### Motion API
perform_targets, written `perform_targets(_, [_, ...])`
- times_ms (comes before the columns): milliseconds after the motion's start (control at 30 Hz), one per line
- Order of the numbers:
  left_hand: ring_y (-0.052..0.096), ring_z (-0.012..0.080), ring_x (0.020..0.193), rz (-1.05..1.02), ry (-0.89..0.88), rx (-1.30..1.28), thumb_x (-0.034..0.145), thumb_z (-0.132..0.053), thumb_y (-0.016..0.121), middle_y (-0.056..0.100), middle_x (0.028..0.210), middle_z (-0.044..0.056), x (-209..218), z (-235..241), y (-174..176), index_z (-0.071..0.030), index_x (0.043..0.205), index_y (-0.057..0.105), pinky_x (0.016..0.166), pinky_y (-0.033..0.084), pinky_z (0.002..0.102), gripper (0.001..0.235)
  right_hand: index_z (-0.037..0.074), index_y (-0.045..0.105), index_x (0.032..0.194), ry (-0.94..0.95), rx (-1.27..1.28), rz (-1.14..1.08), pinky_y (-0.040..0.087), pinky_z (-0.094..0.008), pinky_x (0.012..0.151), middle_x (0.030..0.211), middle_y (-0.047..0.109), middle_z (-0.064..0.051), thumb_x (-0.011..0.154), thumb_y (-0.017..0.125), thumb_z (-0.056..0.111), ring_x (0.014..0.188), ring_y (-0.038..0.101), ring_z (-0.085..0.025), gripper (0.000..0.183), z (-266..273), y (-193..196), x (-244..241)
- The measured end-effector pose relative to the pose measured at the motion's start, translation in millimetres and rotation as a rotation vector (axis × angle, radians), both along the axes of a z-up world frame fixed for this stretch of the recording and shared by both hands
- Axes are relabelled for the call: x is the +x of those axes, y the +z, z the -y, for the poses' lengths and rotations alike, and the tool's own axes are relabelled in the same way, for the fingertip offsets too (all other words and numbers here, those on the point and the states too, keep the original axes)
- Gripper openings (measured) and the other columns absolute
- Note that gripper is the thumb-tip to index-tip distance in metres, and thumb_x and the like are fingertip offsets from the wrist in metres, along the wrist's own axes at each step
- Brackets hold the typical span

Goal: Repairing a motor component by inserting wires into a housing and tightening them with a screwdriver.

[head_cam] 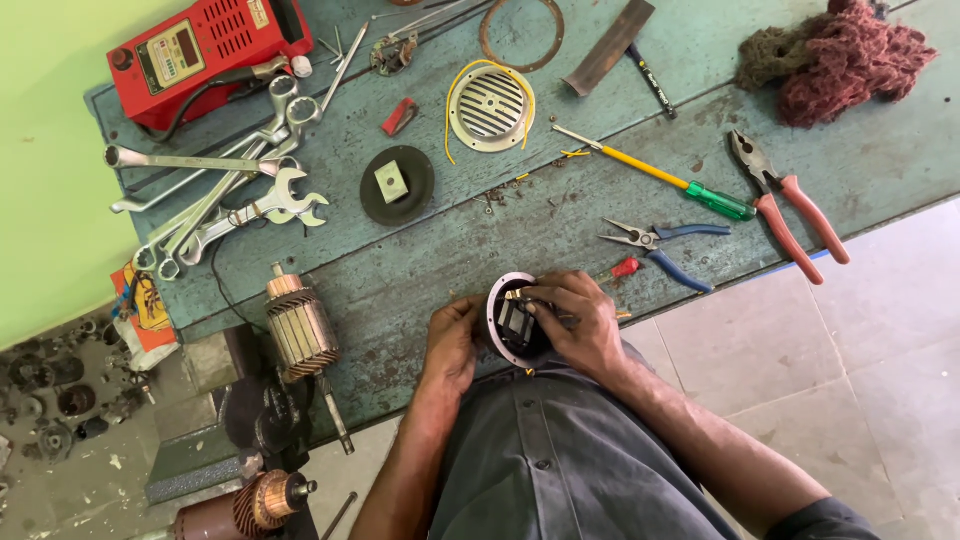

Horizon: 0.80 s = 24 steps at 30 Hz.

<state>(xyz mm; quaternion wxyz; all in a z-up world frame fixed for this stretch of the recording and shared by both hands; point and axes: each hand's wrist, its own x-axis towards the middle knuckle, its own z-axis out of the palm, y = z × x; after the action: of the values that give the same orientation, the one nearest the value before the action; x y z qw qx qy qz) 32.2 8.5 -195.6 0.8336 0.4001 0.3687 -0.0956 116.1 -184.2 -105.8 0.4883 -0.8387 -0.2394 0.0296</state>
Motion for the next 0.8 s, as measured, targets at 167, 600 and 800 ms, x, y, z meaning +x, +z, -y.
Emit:
perform_targets(167, [0.072,0.0147,0.078,0.042,0.004,0.019,0.1,-0.005,0.057,0.076,0.095,0.01,1.9,4.4,12.6,0.004,0.11,0.07,0.072,0.06,0.029,0.02,0.01,0.079,0.107,0.017,-0.008,0.026,0.056,-0.039,0.09,0.11,0.074,-0.01,0.083,0.078,0.009,0.105,0.069,-0.029,0.024,-0.8,0.3,-0.9])
perform_targets(600, [0.071,0.0171,0.101,0.166,-0.05,0.246,0.081,-0.013,0.083,0.075,0.111,0.01,10.1,17.9,89.0,-0.002,0.12,0.067,0.093,0.057,0.031,0.043,0.003,0.073,0.114,-0.138,0.118,-0.415,0.061,-0.031,0.073,0.125,0.066,-0.011,0.087,0.065,-0.002,0.108,0.071,-0.024,0.029,-7.7,36.8,-7.1])
perform_targets(800, [0.073,0.0177,0.097,0.182,-0.061,0.169,0.077,-0.011,0.086,0.076,0.106,0.009,2.5,11.2,74.6,0.0,0.117,0.07,0.089,0.06,0.034,0.045,0.002,0.058,0.14,0.204,-0.094,-0.085,0.05,-0.045,0.101,0.141,0.057,-0.02,0.088,0.069,0.006,0.129,0.056,-0.038,0.054,9.5,73.2,-2.5])
